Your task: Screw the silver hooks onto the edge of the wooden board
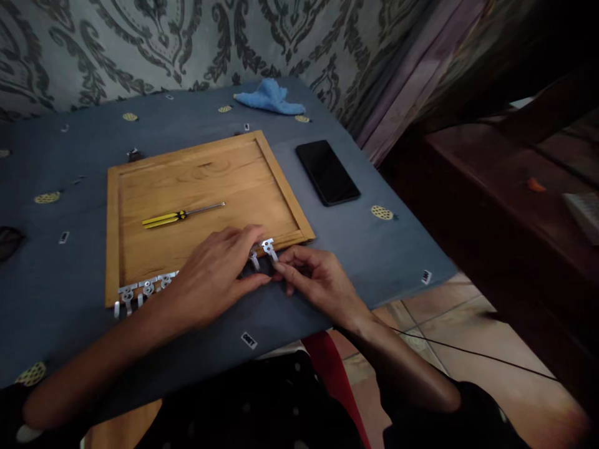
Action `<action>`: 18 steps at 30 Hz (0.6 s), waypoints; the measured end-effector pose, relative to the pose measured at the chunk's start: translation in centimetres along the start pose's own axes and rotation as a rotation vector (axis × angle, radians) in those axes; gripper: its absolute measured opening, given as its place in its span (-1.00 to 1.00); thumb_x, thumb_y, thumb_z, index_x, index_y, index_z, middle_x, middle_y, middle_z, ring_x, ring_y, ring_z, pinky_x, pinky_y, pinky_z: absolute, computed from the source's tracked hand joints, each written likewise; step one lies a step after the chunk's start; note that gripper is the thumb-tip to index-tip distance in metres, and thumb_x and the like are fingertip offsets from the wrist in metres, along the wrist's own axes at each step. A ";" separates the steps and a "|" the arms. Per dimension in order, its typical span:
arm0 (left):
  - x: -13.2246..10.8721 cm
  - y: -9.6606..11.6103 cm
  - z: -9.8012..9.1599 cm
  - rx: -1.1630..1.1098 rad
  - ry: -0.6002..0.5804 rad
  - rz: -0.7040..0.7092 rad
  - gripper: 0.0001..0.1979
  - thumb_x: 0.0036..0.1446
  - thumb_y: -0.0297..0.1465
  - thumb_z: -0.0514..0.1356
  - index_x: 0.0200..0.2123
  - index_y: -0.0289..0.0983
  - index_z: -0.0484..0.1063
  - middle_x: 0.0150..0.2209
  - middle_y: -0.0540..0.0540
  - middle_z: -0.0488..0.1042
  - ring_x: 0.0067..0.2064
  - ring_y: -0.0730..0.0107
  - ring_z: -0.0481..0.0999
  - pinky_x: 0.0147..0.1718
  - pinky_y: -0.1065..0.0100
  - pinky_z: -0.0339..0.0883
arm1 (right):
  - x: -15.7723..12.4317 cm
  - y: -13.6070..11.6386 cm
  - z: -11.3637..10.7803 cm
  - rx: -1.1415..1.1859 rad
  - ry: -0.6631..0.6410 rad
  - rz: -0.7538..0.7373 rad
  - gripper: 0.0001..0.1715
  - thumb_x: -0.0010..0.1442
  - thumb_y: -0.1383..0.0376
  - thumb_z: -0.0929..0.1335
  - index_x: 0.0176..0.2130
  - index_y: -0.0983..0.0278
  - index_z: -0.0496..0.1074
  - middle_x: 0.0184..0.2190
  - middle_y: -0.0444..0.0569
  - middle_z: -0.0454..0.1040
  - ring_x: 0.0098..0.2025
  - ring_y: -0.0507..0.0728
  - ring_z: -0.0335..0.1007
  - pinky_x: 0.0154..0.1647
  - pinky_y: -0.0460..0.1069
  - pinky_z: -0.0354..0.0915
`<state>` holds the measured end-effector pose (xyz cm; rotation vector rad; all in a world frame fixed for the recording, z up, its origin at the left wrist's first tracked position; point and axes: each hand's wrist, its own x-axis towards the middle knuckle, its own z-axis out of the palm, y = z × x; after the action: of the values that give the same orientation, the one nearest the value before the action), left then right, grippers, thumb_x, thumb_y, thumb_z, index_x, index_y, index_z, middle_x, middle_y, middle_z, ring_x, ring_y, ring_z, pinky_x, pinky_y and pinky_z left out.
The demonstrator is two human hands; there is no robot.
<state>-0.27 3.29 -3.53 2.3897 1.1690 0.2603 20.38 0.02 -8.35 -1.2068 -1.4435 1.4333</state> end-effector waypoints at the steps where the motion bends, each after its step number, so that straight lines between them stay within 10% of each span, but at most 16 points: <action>1: 0.0 0.1 0.0 0.004 -0.001 0.000 -0.49 0.22 -0.37 0.34 0.16 -0.22 0.24 0.11 -0.21 0.54 0.13 0.04 0.54 0.08 0.04 0.46 | 0.0 0.0 0.0 0.005 -0.005 -0.006 -0.65 0.28 0.06 0.43 -0.36 0.28 0.49 -0.46 -0.12 0.53 -0.56 -0.06 0.34 -0.48 -0.09 0.27; 18: 0.3 0.7 1.1 0.077 0.055 -0.101 -0.49 0.20 -0.22 0.38 0.12 -0.27 0.33 0.02 -0.23 0.58 0.03 -0.06 0.59 -0.03 -0.05 0.51 | -0.2 -0.1 0.1 -0.055 0.001 -0.038 -0.73 0.34 0.17 0.37 -0.35 0.27 0.48 -0.48 -0.17 0.49 -0.55 -0.06 0.34 -0.49 -0.12 0.26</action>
<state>0.84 2.84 -4.12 2.3941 1.3433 0.2529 20.31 -0.18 -8.28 -1.2075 -1.5056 1.3750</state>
